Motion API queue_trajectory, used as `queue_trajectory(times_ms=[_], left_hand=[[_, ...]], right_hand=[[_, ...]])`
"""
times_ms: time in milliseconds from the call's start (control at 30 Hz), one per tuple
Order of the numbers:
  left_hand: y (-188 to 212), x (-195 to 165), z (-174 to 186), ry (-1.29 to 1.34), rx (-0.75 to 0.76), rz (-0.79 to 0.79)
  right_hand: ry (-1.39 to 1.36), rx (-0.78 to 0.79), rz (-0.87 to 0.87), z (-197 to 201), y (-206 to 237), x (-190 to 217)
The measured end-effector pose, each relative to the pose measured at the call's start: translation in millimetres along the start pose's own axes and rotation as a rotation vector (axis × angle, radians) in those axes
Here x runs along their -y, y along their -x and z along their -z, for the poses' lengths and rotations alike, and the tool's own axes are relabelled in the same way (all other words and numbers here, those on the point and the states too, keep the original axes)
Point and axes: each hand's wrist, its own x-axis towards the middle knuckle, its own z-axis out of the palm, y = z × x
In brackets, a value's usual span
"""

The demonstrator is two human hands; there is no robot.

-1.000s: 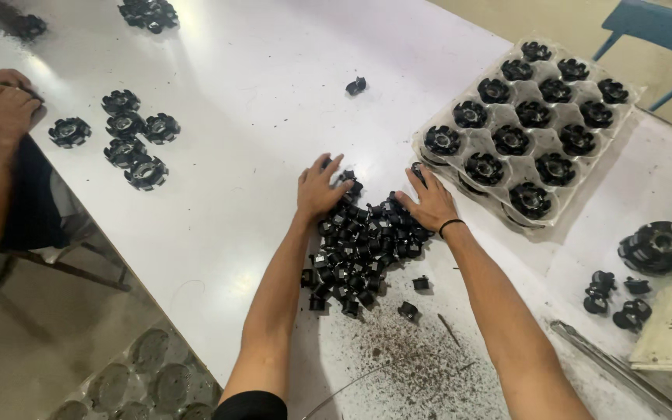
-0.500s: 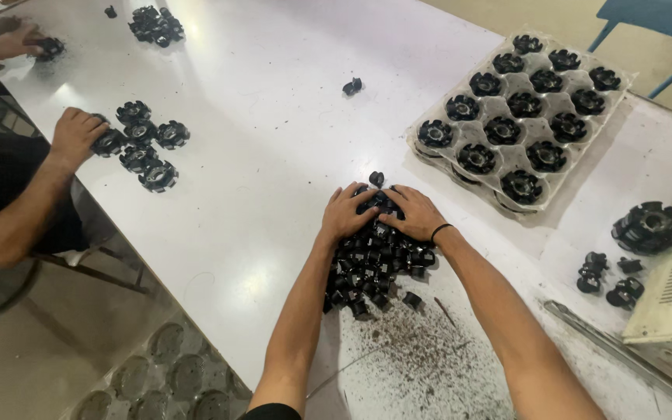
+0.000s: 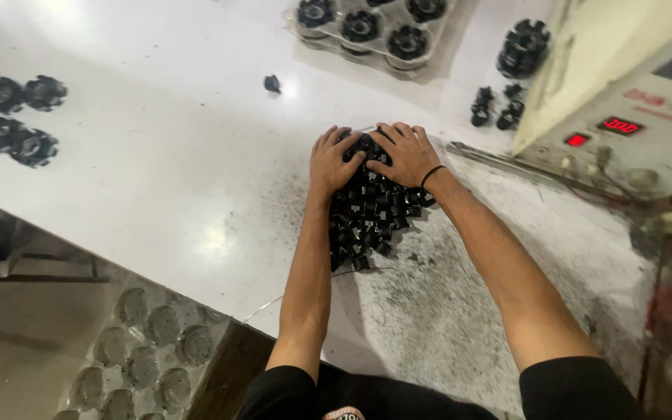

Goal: The person arranges black plastic coil bobbins into rows on a work tray, picking them one at a time from a pile and placing them into a grid. The person then uses a soldering iron to solder wire leads onto the terminals of the arranged coils, working across the grid.

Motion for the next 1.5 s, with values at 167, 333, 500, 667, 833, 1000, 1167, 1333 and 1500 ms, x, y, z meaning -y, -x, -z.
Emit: queue_trajectory(times_ms=[167, 333, 500, 667, 833, 1000, 1167, 1333, 1500], left_hand=[[23.8, -81.5, -54.7, 0.051, 0.001, -0.061], [53.1, -157.1, -107.3, 0.143, 0.123, -0.085], [60.2, -155.0, -94.7, 0.249, 0.385, -0.263], [17.0, -61.6, 3.0, -0.164, 0.075, -0.093], [-32.8, 2.1, 57.8, -0.456, -0.11, 0.032], [-85.3, 34.6, 71.9, -0.452, -0.068, 0.114], [-92.9, 46.0, 37.0, -0.339, -0.057, -0.057], [-20.6, -15.4, -42.4, -0.141, 0.235, -0.265], [61.6, -126.8, -128.7, 0.143, 0.392, -0.386]], right_hand=[[0.097, -0.078, -0.026, 34.5, 95.4, -32.6], [0.133, -0.099, -0.087, 48.6, 190.4, -71.2], [0.29, 0.014, -0.272, 58.1, 265.5, -75.0], [-0.12, -0.072, -0.175, 46.8, 329.6, 56.7], [-0.1, -0.128, -0.074, -6.9, 302.7, 134.3], [0.006, -0.11, -0.203, -27.9, 260.3, 118.4], [-0.011, -0.101, -0.247, -35.4, 258.3, 110.3], [-0.097, -0.119, -0.29, -41.3, 272.4, 105.0], [-0.031, -0.003, -0.321, -30.7, 296.0, 88.7]])
